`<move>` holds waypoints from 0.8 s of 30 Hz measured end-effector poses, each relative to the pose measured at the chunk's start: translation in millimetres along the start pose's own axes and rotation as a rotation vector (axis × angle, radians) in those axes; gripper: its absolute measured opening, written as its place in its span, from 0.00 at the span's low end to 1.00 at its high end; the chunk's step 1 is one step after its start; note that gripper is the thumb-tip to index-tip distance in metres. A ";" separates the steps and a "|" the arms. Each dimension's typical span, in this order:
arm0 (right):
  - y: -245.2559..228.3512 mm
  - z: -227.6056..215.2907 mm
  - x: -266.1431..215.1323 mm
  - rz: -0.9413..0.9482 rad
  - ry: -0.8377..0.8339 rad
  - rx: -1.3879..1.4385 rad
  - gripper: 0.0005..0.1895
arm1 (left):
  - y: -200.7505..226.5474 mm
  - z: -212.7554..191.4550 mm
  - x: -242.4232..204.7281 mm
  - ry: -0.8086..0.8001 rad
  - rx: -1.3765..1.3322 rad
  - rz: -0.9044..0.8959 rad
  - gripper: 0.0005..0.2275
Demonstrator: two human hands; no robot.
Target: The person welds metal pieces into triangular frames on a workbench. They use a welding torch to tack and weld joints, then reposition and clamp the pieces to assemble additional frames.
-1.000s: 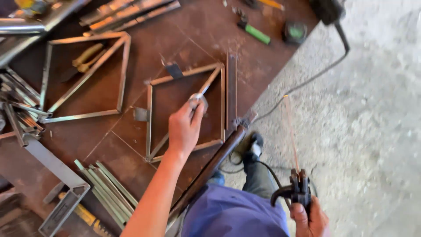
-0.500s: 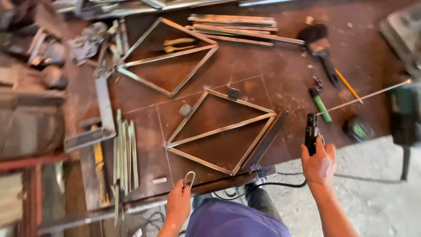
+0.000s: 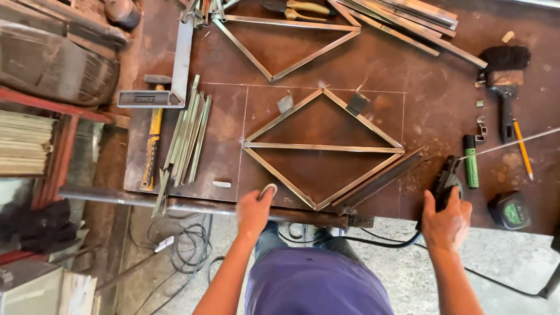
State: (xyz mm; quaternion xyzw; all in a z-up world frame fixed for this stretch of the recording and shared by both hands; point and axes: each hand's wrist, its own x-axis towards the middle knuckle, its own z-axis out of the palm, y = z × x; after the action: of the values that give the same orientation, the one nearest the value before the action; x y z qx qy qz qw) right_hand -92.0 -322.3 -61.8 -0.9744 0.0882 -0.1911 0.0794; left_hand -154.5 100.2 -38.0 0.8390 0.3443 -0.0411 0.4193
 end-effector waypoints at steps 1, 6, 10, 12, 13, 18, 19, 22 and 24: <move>-0.5 0.1 -2.2 0.003 -0.037 0.010 0.33 | -1.1 0.9 9.4 -0.020 0.029 0.058 0.27; -4.7 -1.5 -9.3 0.128 -0.016 0.033 0.31 | -9.3 -12.6 30.6 -0.120 -0.065 0.125 0.21; -42.1 -32.7 -11.5 -0.035 0.223 0.096 0.18 | -25.2 -43.6 30.3 -0.192 -0.081 0.197 0.18; -88.6 -57.5 -6.1 -0.068 0.196 0.122 0.16 | -38.2 -57.9 27.8 -0.200 -0.067 0.224 0.17; -111.5 -66.7 -1.7 -0.112 0.163 0.173 0.14 | -44.9 -64.5 26.1 -0.184 -0.047 0.241 0.16; -191.7 -53.3 19.2 -0.291 0.055 0.246 0.15 | -82.0 -96.0 3.8 -0.174 0.047 0.170 0.15; -202.7 -42.1 25.1 -0.372 0.026 0.292 0.19 | -92.8 -97.3 -1.7 -0.145 0.062 0.118 0.14; -224.6 -1.6 48.5 -0.516 -0.250 0.243 0.18 | -119.3 -101.1 -24.5 -0.078 0.082 -0.056 0.13; -228.7 25.2 58.9 -0.569 -0.301 0.221 0.17 | -163.3 -87.8 -37.7 -0.036 0.148 -0.103 0.14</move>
State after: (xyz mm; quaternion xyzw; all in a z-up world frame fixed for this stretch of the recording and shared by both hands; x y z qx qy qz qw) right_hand 3.8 -108.8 -20.7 -0.9627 -0.2211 -0.0681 0.1402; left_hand -302.4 211.1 -78.2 0.8480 0.3755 -0.1028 0.3597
